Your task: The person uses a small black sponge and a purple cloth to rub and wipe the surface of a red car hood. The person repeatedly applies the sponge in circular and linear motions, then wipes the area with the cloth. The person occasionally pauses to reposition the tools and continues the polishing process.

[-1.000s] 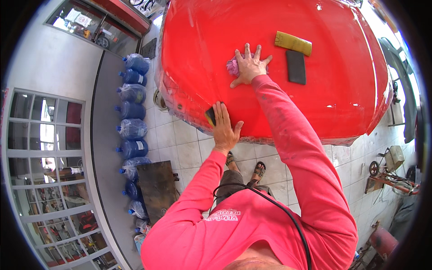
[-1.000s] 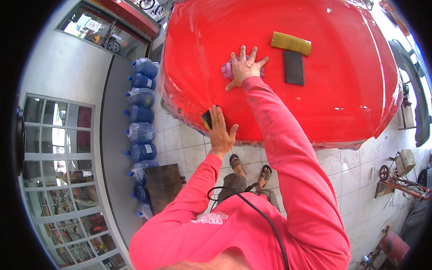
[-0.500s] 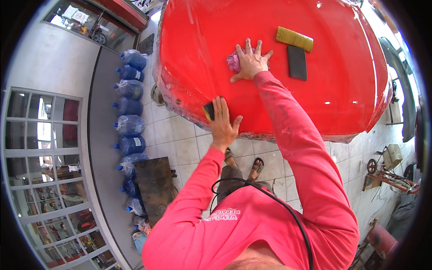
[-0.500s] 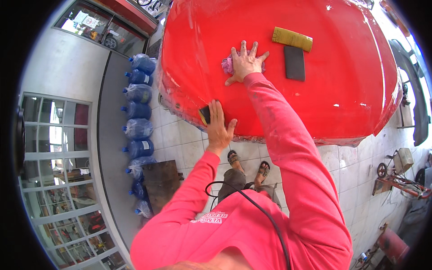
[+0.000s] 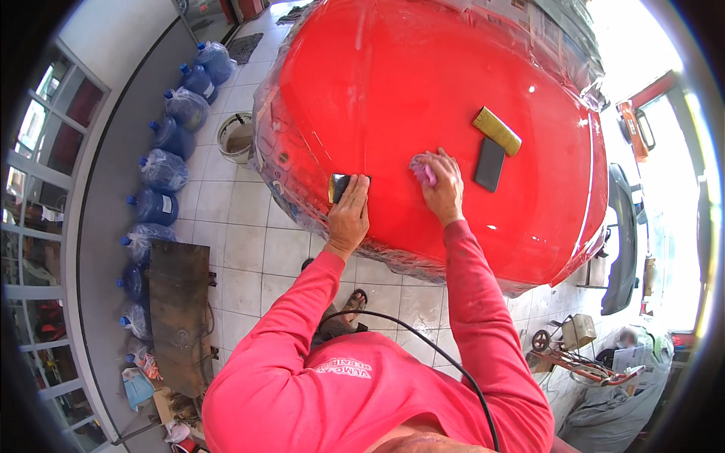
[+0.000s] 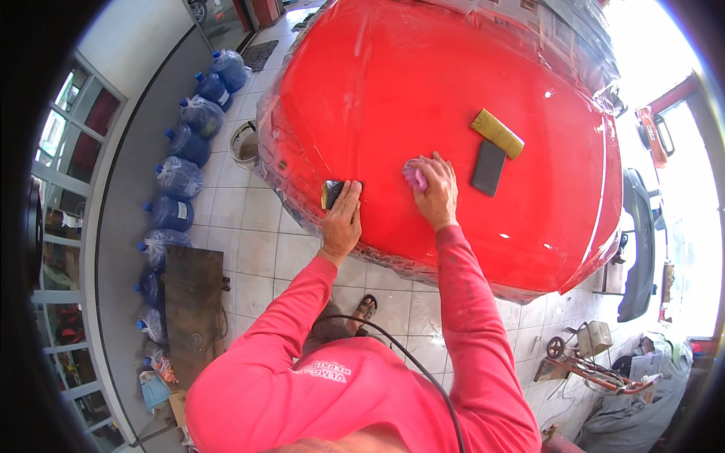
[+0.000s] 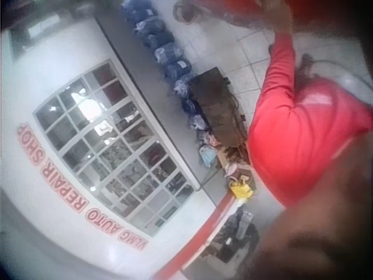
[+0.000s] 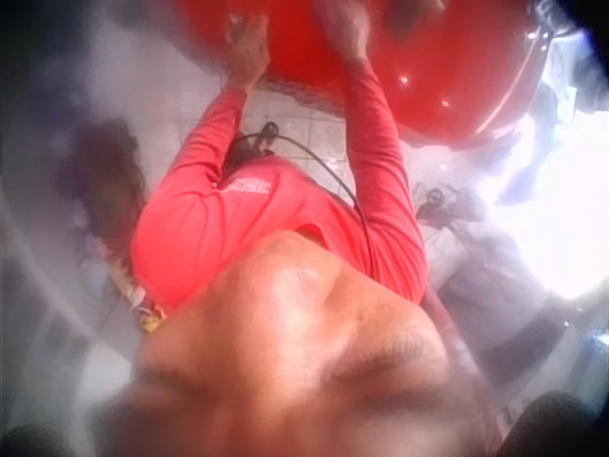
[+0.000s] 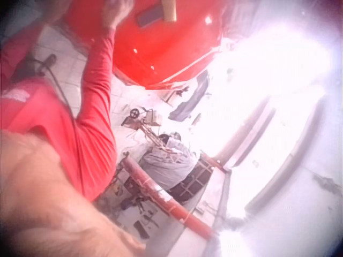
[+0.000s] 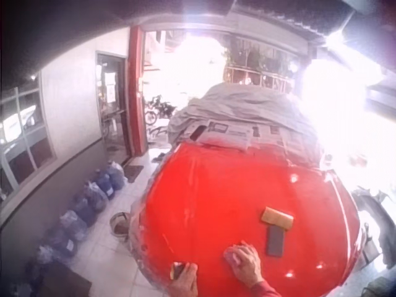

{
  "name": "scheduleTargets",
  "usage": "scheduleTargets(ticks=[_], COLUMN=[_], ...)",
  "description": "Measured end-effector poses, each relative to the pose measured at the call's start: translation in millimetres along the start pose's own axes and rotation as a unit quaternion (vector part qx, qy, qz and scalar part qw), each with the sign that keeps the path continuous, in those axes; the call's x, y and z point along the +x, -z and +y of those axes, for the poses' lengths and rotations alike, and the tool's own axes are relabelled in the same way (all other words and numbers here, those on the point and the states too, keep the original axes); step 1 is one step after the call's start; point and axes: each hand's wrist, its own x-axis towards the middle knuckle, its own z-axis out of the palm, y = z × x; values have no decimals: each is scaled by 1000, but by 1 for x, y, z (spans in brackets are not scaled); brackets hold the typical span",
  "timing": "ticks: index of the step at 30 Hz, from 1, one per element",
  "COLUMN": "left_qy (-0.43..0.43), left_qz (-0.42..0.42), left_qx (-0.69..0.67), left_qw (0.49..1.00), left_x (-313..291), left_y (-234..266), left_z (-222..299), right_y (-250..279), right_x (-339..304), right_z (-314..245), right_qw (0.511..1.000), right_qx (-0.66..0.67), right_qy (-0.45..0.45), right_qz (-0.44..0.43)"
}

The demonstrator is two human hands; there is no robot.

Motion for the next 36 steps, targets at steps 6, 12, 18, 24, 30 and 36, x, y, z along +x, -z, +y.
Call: scheduleTargets(ticks=[6,12,18,24,30,36], left_qy=[92,-30,16,20,-27,31], left_qz=[-203,-80,-150,-130,-176,-162], left_qx=[99,90,49,56,15,61], left_qw=[970,992,987,990,984,984], left_x=[137,12,84,161,-20,167], left_y=[15,7,-16,-39,21,-23], left_z=[-31,-14,-19,-67,0,-69], right_y=[-29,10,99,73,76,57], right_x=[126,163,76,45,27,39], right_z=[-106,-101,38,34,47,33], right_qw=[993,970,928,947,940,952], right_qx=[-20,-108,-241,-235,-280,-271], right_qy=[9,1,-150,-175,-178,-131], right_qz=[-119,-216,-242,-128,-75,-50])
